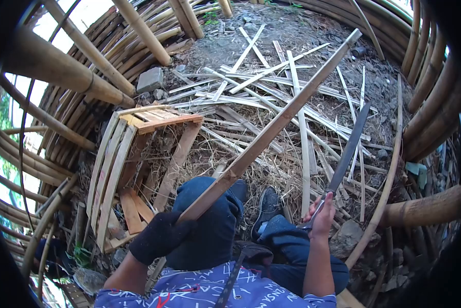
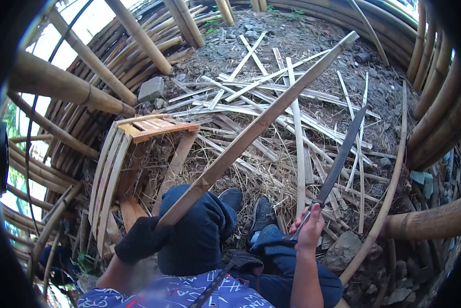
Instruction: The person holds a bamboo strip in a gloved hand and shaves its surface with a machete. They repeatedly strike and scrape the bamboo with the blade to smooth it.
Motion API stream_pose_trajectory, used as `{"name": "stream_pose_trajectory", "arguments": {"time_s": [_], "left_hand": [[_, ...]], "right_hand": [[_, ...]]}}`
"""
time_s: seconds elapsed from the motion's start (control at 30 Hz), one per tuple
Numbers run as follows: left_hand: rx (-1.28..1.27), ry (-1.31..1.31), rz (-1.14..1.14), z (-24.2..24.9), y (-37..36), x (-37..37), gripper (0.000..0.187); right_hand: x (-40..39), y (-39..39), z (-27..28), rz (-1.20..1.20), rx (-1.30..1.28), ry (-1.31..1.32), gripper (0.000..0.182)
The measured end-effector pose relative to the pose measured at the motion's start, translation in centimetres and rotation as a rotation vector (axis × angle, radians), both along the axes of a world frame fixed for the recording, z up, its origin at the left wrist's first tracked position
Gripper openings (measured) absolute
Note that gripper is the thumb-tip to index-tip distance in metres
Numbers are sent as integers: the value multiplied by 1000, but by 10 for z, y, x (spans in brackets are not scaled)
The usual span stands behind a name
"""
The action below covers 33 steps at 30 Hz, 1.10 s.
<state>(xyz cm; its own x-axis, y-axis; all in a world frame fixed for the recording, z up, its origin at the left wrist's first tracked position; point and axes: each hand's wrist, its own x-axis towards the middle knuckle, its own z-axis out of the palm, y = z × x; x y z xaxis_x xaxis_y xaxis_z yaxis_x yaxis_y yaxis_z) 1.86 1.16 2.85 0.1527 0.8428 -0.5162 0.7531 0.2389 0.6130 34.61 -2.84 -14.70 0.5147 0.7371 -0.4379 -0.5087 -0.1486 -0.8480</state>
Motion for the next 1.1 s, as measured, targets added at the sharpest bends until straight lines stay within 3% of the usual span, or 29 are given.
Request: {"name": "stream_pose_trajectory", "arguments": {"time_s": [0.1, 0.17, 0.7, 0.9, 0.97, 1.1], "left_hand": [[0, 5, -5, -1, 0, 2, 30], [150, 20, -102, -8, -1, 0, 27], [220, 38, -122, -8, -6, 6, 23], [356, 113, -159, -6, -11, 7, 24], [434, 157, -263, -7, -12, 6, 24], [377, 164, -170, -7, -13, 7, 21]], "right_hand": [[1, 0, 1, -1, 14, 31, 47], [-1, 0, 3, -53, 7, 79, 44], [-3, -3, 10, -58, 74, 117, 35], [-7, -5, 10, 19, 61, 1, 18], [-9, -6, 9, 58, 90, 7, 11], [-12, -7, 9, 66, 137, 39, 14]]}}
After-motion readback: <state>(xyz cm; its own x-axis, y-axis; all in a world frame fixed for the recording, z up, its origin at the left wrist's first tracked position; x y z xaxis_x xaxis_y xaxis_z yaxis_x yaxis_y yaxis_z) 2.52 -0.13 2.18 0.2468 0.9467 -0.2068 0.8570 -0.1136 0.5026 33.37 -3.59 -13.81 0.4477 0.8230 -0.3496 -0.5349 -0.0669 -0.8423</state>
